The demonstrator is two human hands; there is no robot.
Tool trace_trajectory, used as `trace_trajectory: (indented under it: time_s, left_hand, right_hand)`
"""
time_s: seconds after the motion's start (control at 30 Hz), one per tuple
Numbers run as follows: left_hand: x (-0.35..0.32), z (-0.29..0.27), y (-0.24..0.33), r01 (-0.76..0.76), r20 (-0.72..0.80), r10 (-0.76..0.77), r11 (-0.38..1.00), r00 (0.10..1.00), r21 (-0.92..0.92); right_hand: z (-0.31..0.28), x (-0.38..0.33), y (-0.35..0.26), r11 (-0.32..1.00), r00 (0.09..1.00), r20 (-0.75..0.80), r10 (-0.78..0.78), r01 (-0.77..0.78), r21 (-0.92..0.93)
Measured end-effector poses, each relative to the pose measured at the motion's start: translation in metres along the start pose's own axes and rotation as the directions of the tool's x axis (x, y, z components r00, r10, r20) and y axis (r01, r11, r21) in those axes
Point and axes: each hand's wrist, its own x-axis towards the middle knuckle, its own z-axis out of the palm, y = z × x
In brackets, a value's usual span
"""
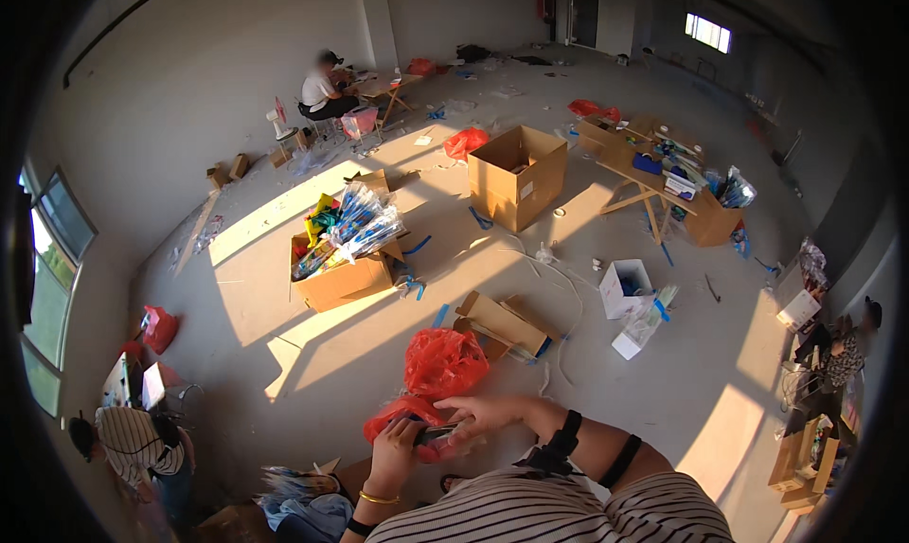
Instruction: The recorder is labeling and packaging small black rectangular products into red plastic bags.
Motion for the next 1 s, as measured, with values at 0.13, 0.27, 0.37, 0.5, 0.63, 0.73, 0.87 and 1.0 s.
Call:
trace_trajectory:
  time_s: [0.13,0.27,0.37,0.5,0.63,0.73,0.87,1.0]
  left_hand:
    - [0.026,0.026,0.013,-0.054,0.002,0.054,0.998,0.999,0.031]
    - [0.054,0.053,0.02,0.122,-0.028,-0.121,0.992,0.992,0.044]
    - [0.067,0.078,0.018,0.374,0.03,-0.374,0.911,0.927,-0.177]
    - [0.097,0.125,0.053,0.58,0.336,-0.479,0.581,0.811,-0.571]
    - [0.133,0.177,0.079,0.722,0.558,-0.461,0.379,0.69,-0.579]
    - [0.167,0.181,0.1,0.733,0.664,-0.353,0.499,0.659,-0.462]
    - [0.197,0.185,0.095,0.815,0.855,-0.179,0.445,0.487,-0.371]
    - [0.229,0.199,0.065,0.83,0.879,-0.072,0.373,0.471,-0.414]
  right_hand:
    - [-0.027,-0.033,0.03,0.991,0.991,-0.092,-0.096,0.087,-0.101]
    - [-0.068,-0.099,0.063,0.985,0.947,-0.28,-0.156,0.17,0.027]
    - [-0.096,-0.158,0.101,0.994,0.791,-0.606,-0.082,0.021,-0.107]
    - [-0.106,-0.191,0.126,0.933,0.559,-0.748,-0.359,0.182,-0.312]
    - [-0.099,-0.177,0.095,0.757,0.499,-0.612,-0.614,0.151,-0.636]
    - [-0.105,-0.16,0.087,0.56,0.504,-0.382,-0.775,0.268,-0.784]
    - [-0.135,-0.148,0.102,0.499,0.635,-0.428,-0.643,-0.077,-0.863]
    - [-0.175,-0.133,0.094,0.471,0.656,-0.416,-0.63,-0.103,-0.876]
